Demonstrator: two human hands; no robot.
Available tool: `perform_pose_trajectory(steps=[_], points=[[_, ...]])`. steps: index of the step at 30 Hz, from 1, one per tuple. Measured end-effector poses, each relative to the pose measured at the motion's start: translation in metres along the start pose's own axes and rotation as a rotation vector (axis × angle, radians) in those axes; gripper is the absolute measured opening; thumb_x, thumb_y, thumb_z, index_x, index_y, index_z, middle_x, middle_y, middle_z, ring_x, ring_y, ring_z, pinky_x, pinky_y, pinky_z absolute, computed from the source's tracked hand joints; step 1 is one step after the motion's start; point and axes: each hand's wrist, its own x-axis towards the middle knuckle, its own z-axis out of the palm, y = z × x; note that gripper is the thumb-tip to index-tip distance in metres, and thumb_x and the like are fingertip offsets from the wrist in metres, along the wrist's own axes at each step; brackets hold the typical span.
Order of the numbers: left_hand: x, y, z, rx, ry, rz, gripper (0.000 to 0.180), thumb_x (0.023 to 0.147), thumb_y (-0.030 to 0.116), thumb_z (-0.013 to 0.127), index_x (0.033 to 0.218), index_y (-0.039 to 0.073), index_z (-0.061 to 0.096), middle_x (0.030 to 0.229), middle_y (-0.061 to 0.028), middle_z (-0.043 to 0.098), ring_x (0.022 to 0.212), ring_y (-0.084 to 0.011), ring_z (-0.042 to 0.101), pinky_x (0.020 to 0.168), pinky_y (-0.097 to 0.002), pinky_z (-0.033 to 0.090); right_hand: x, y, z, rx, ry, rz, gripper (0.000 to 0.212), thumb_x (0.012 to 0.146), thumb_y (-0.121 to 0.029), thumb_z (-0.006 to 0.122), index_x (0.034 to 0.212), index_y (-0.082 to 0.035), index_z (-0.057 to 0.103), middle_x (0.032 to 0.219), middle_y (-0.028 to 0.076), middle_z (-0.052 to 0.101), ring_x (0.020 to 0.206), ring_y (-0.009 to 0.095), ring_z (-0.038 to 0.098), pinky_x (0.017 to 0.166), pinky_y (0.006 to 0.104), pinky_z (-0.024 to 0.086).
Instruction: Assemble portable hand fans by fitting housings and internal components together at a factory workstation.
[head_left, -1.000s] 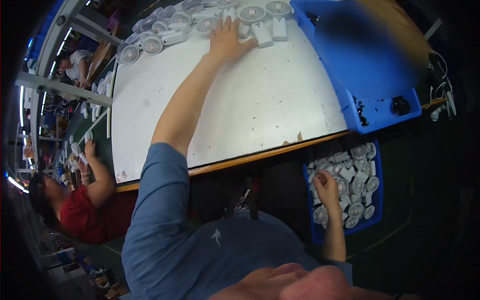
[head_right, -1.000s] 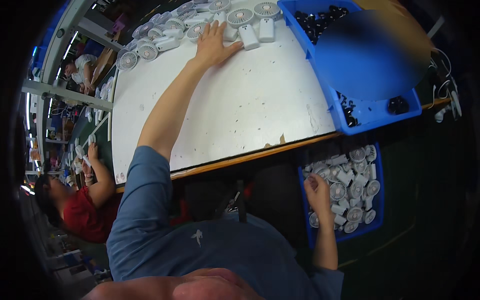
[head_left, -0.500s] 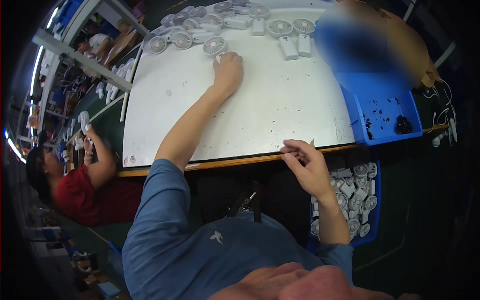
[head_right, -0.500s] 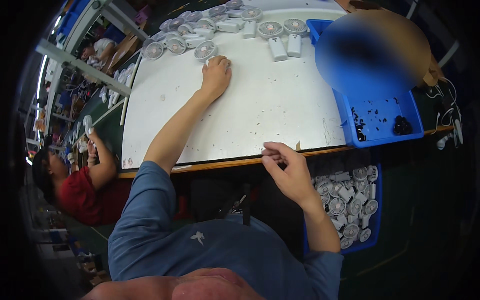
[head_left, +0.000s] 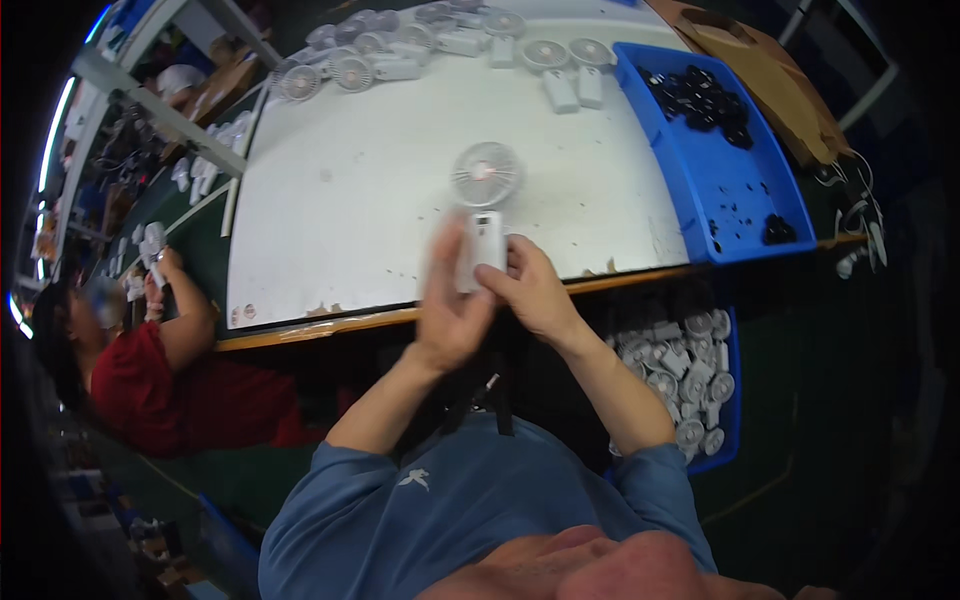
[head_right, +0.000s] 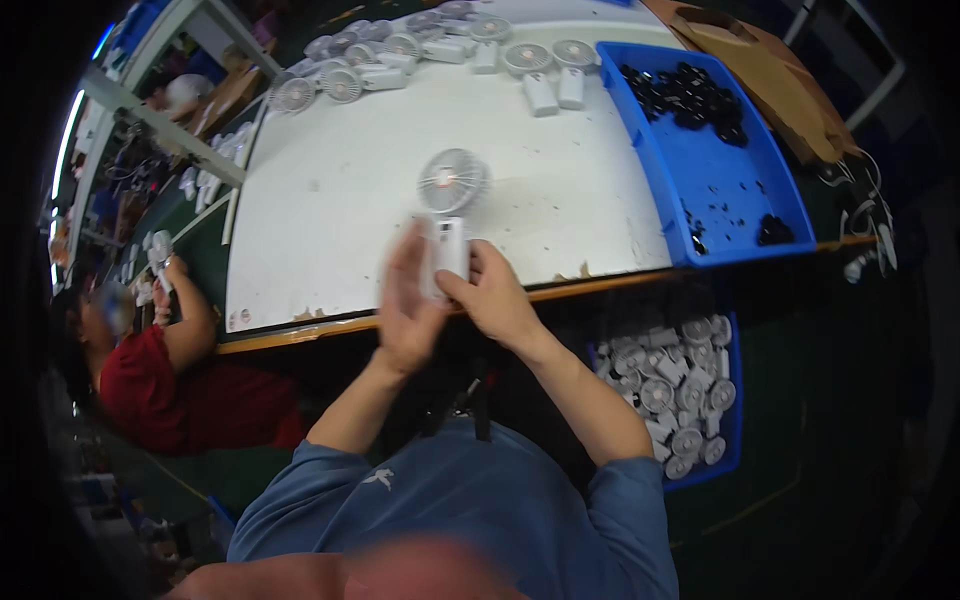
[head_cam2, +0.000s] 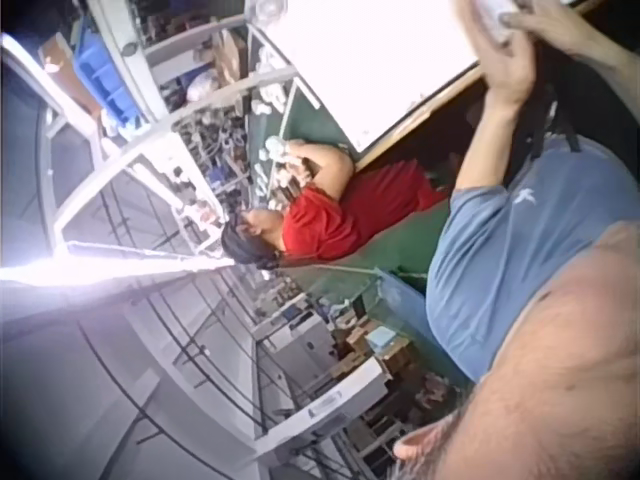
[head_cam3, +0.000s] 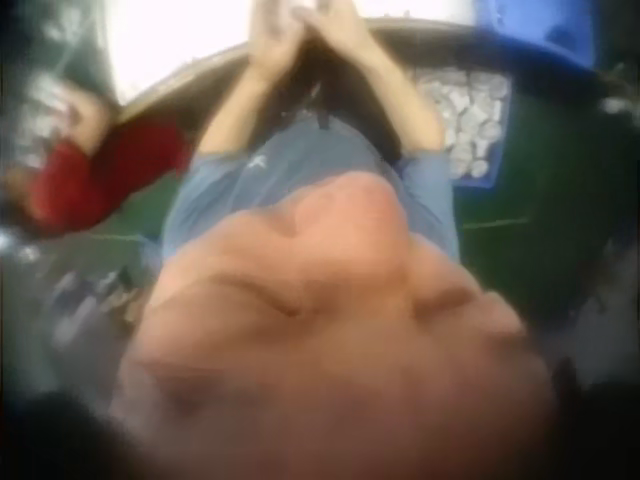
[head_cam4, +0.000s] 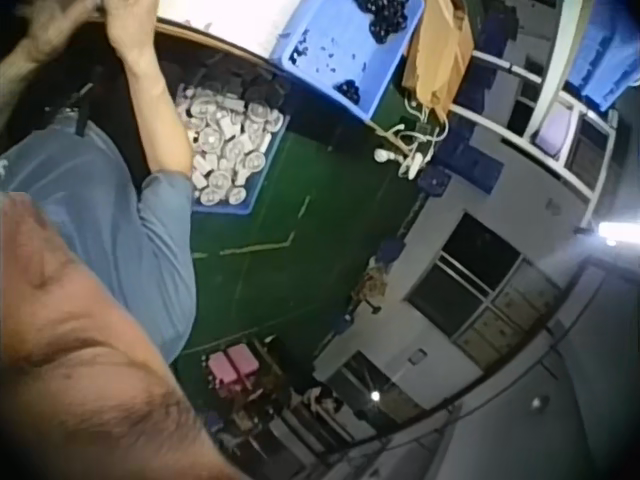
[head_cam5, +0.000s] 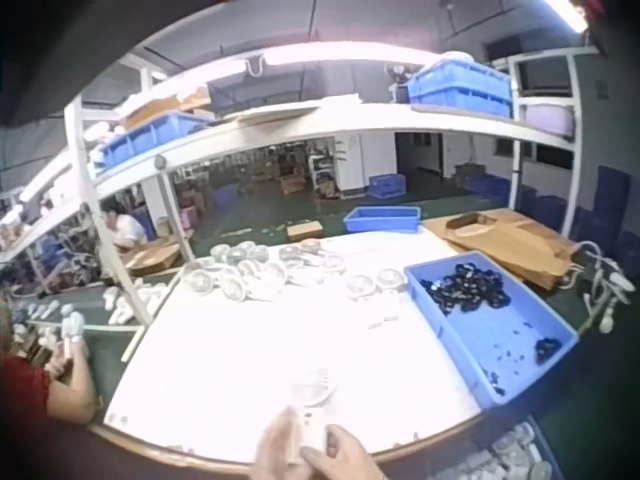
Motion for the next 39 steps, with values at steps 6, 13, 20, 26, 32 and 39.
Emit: perform_pose_trajectory(steps=[6, 13, 20, 26, 32, 39], points=[[0.047, -0.007, -0.026, -0.587, 0.225, -0.609, 0.053, 0.103, 0.031, 0.053, 0.141, -0.004, 0.04, 0.134, -0.0225, 0.056, 0.112, -0.032, 0.064, 0.092, -0.0467, 0.056, -0.034, -0.004, 0.009, -0.78, -0.217, -0.37, 0.037, 0.088, -0.016, 0.065, 0.113, 0.007, 0.049, 0.105, 0.029, 0.058, 0.098, 0.046, 0.059, 0.086, 0.0454, 0.051], [0.016, 0.003, 0.021, -1.165, -0.026, -0.808, 0.057, 0.096, 0.04, 0.063, 0.136, 0.001, 0.05, 0.14, -0.0192, 0.053, 0.127, -0.0337, 0.055, 0.109, -0.0495, 0.044, -0.004, -0.098, -0.028, -1.169, -0.435, -0.028, 0.033, 0.097, -0.023, 0.058, 0.113, 0.006, 0.061, 0.107, 0.028, 0.065, 0.098, 0.043, 0.065, 0.086, 0.0466, 0.052], [0.039, 0.002, 0.02, -0.99, -0.221, -0.675, 0.044, 0.079, 0.01, 0.078, 0.117, 0.005, 0.057, 0.098, -0.0075, 0.06, 0.101, -0.025, 0.06, 0.085, -0.0514, 0.059, 0.103, -0.192, -0.286, -1.899, 0.556, -0.119, 0.046, 0.089, -0.02, 0.068, 0.132, -0.006, 0.061, 0.129, 0.022, 0.06, 0.116, 0.04, 0.062, 0.101, 0.0478, 0.05], [0.03, -0.004, 0.011, -1.082, -0.198, -0.544, 0.033, 0.078, 0.0, 0.075, 0.107, 0.004, 0.06, 0.095, -0.0101, 0.055, 0.098, -0.0277, 0.059, 0.083, -0.0518, 0.062, 0.148, -0.159, -0.35, -2.031, 0.432, -0.03, 0.027, 0.091, -0.004, 0.053, 0.113, -0.002, 0.068, 0.116, 0.024, 0.065, 0.109, 0.043, 0.066, 0.093, 0.049, 0.055], [0.03, -0.004, 0.01, -0.926, -0.166, -0.59, 0.031, 0.082, 0.001, 0.073, 0.107, 0.002, 0.055, 0.095, -0.0124, 0.058, 0.094, -0.0289, 0.064, 0.071, -0.0434, 0.064, 0.11, -0.194, -0.31, -1.417, 0.597, -0.077, 0.021, 0.085, -0.018, 0.069, 0.092, 0.0, 0.075, 0.094, 0.021, 0.074, 0.091, 0.033, 0.072, 0.085, 0.0418, 0.056], [0.039, -0.002, 0.032, -0.407, -0.138, -0.638, 0.04, 0.089, 0.007, 0.07, 0.122, -0.006, 0.053, 0.106, -0.0162, 0.062, 0.086, -0.0202, 0.066, 0.057, -0.0305, 0.061, 0.064, -0.189, -0.258, -0.941, 0.553, -0.18, 0.022, 0.084, -0.019, 0.071, 0.091, 0.001, 0.075, 0.072, 0.007, 0.069, 0.061, 0.013, 0.063, 0.054, 0.0286, 0.051]])
